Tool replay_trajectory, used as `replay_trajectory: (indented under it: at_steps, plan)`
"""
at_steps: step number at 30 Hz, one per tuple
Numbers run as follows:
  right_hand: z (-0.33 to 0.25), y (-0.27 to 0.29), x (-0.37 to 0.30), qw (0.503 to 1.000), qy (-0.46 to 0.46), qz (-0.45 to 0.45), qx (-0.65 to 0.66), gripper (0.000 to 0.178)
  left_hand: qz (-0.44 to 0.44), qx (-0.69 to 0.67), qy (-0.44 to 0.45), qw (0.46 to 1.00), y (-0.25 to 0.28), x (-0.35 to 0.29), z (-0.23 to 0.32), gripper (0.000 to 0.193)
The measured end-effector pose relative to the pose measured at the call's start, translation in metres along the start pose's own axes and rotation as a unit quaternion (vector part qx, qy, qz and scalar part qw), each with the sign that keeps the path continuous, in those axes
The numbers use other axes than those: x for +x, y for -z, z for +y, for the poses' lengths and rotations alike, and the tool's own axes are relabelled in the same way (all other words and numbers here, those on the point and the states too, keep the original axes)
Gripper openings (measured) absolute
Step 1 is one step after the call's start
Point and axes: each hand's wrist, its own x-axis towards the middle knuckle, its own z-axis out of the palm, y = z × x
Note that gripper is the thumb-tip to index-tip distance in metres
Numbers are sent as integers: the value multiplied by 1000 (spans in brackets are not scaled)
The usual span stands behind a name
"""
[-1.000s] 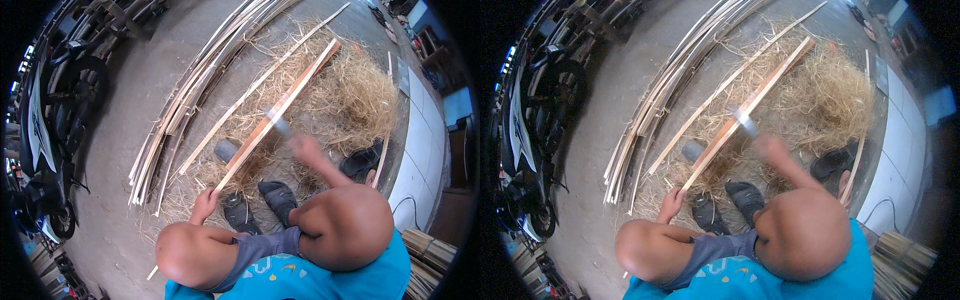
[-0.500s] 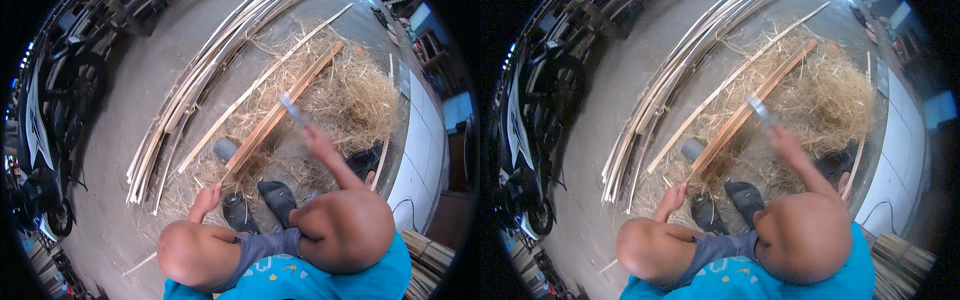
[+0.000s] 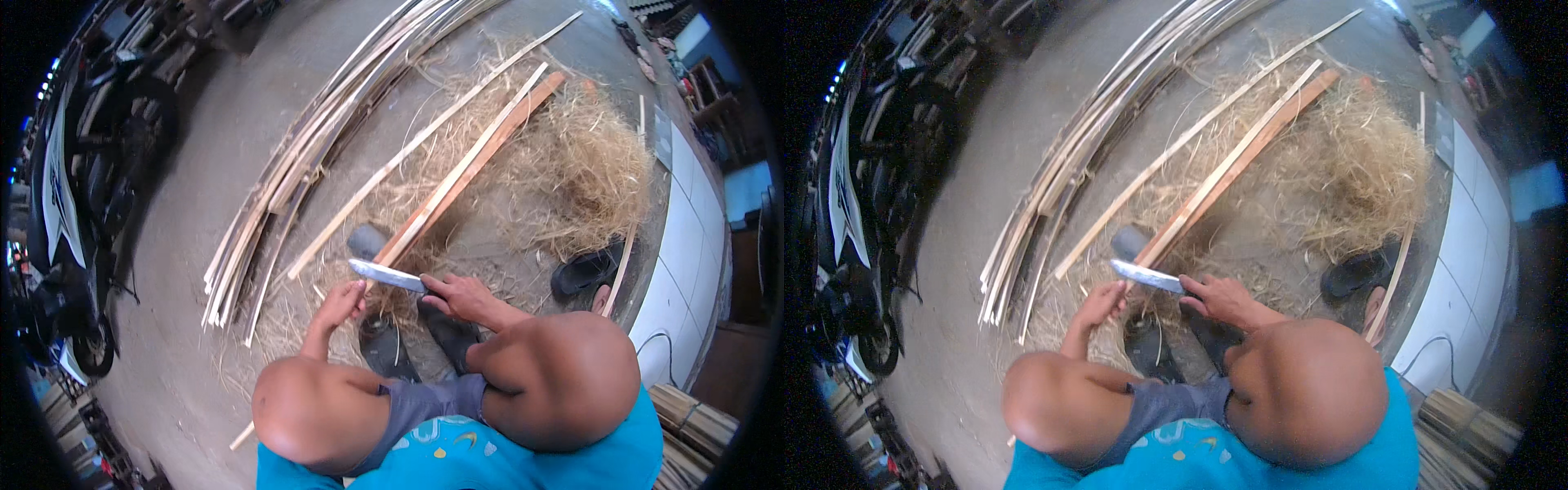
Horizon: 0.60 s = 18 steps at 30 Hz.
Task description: The person sits on the floor and uses a machete to split long bamboo strips into thinner pieces. They repeatedly position each strip, strike it with the machete, and separate the resulting slats, placing finished pieces aside.
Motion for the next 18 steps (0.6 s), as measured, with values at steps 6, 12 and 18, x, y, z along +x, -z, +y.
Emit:
replay_trajectory:
  at_steps: [6,12,18]
  plan:
    - [7,20,-2,991,-124,23,31,46,0,3,34,999,7,-20,-19,49]
    - [49,15,3,993,-52,81,70,50,3,42,20,999,32,-48,-77,49]
    - [31,3,1,992,115,30,35,51,59,-16,24,998,18,-63,-39,44]
